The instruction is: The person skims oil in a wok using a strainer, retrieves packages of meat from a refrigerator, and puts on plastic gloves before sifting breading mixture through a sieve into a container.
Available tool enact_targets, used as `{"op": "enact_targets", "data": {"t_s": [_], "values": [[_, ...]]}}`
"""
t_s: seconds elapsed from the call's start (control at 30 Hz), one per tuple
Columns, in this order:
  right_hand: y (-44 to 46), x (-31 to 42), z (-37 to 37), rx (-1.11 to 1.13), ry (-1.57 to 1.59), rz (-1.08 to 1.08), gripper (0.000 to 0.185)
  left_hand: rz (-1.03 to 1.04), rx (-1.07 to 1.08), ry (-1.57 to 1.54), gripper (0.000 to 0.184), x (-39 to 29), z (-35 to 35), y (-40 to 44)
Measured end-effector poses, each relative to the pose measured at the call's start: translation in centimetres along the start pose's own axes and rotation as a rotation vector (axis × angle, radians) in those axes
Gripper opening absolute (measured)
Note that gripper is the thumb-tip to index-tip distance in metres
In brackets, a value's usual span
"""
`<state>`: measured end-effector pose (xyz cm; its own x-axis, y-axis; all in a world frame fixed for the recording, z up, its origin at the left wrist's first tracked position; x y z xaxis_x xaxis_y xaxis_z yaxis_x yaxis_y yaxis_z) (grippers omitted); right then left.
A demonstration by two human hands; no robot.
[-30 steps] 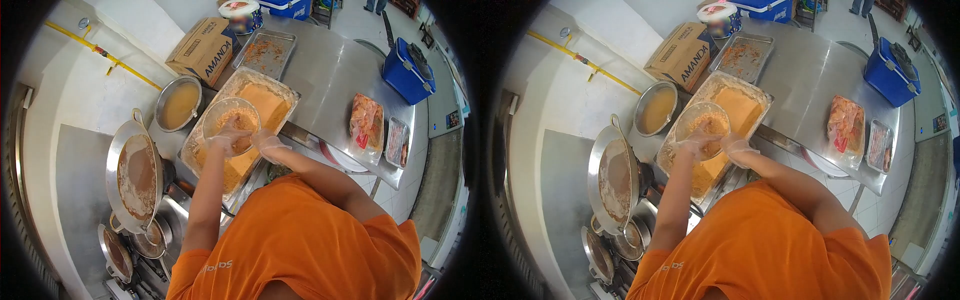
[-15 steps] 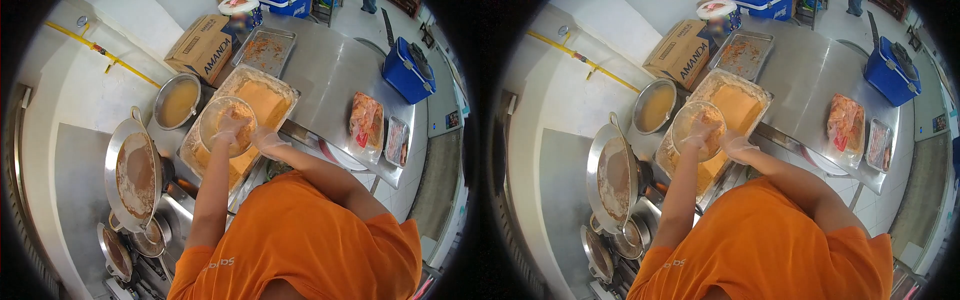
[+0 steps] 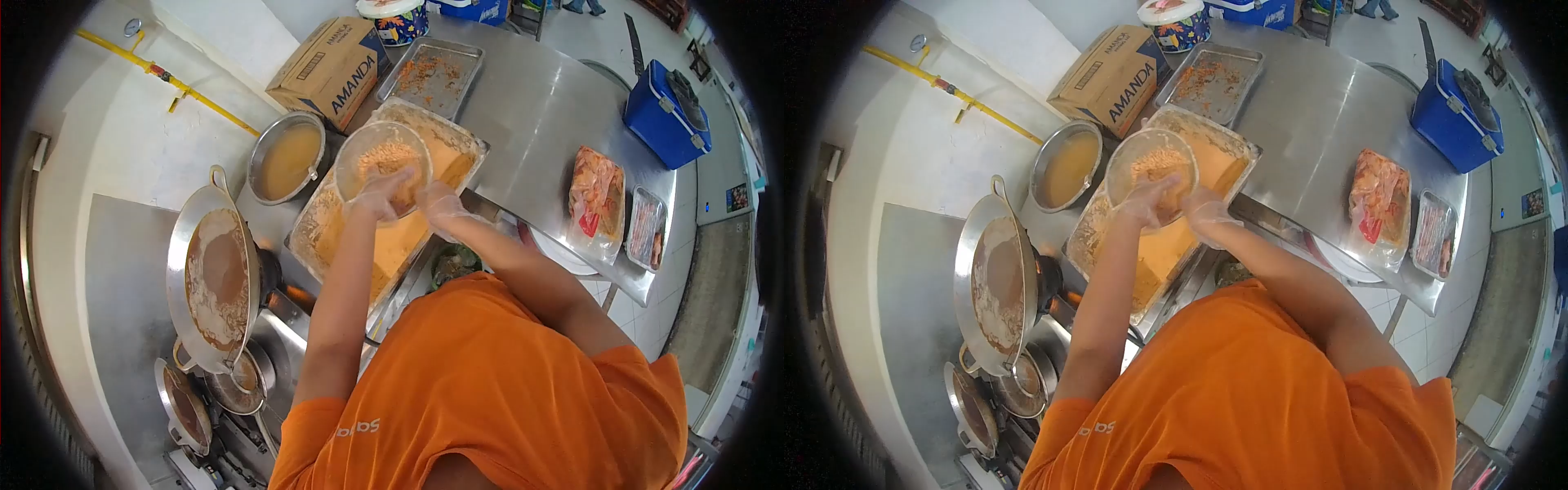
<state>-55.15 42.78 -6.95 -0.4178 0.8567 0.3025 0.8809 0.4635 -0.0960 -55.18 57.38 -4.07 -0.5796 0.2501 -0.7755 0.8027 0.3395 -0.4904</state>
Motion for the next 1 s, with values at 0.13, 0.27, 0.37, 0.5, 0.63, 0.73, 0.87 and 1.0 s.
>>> {"op": "enact_targets", "data": {"t_s": [0.13,0.27,0.37,0.5,0.63,0.73,0.87,1.0], "values": [[-0.9,1.4,1.7,0.131,0.233,0.046,0.03,-0.072,-0.269,-0.044,0.079,-1.6,0.4,-1.6],[-1.7,-0.4,2.5,0.021,-0.096,-0.248,0.024,0.402,-0.348,0.365,0.073,1.7,-2.4,1.3],[-0.3,-1.0,5.7,0.19,-0.09,-0.186,0.023,0.294,-0.365,0.396,0.066,1.1,-2.7,-0.8],[-1.6,0.8,3.2,0.078,0.049,-0.144,0.026,0.222,-0.251,0.253,0.067,1.9,-0.5,-0.3],[-1.5,-0.6,3.5,0.093,0.128,-0.089,0.032,0.185,-0.054,0.494,0.086,2.4,-1.0,0.4],[-0.9,-1.7,2.5,0.133,0.17,-0.068,0.035,0.398,-0.076,0.668,0.08,3.4,-2.3,0.3],[-3.1,-0.3,-0.6,0.252,0.465,0.163,0.036,0.124,-0.149,0.088,0.06,1.7,-0.8,-2.3],[-2.9,0.8,1.5,0.236,0.417,0.159,0.04,0.221,-0.225,0.0,0.059,0.7,0.3,-2.6]]}}
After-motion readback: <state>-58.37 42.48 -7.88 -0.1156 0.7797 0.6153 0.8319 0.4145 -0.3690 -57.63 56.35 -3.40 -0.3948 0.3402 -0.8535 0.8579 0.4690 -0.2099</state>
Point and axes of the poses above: each hand's wrist, its own y-axis towards the middle knuckle, its own z-axis out of the palm, x = y × z, the point moved 2 cm from there along y, towards the middle knuckle, and after that the axes turned 11 degrees about -y, right-handed, at the moved point
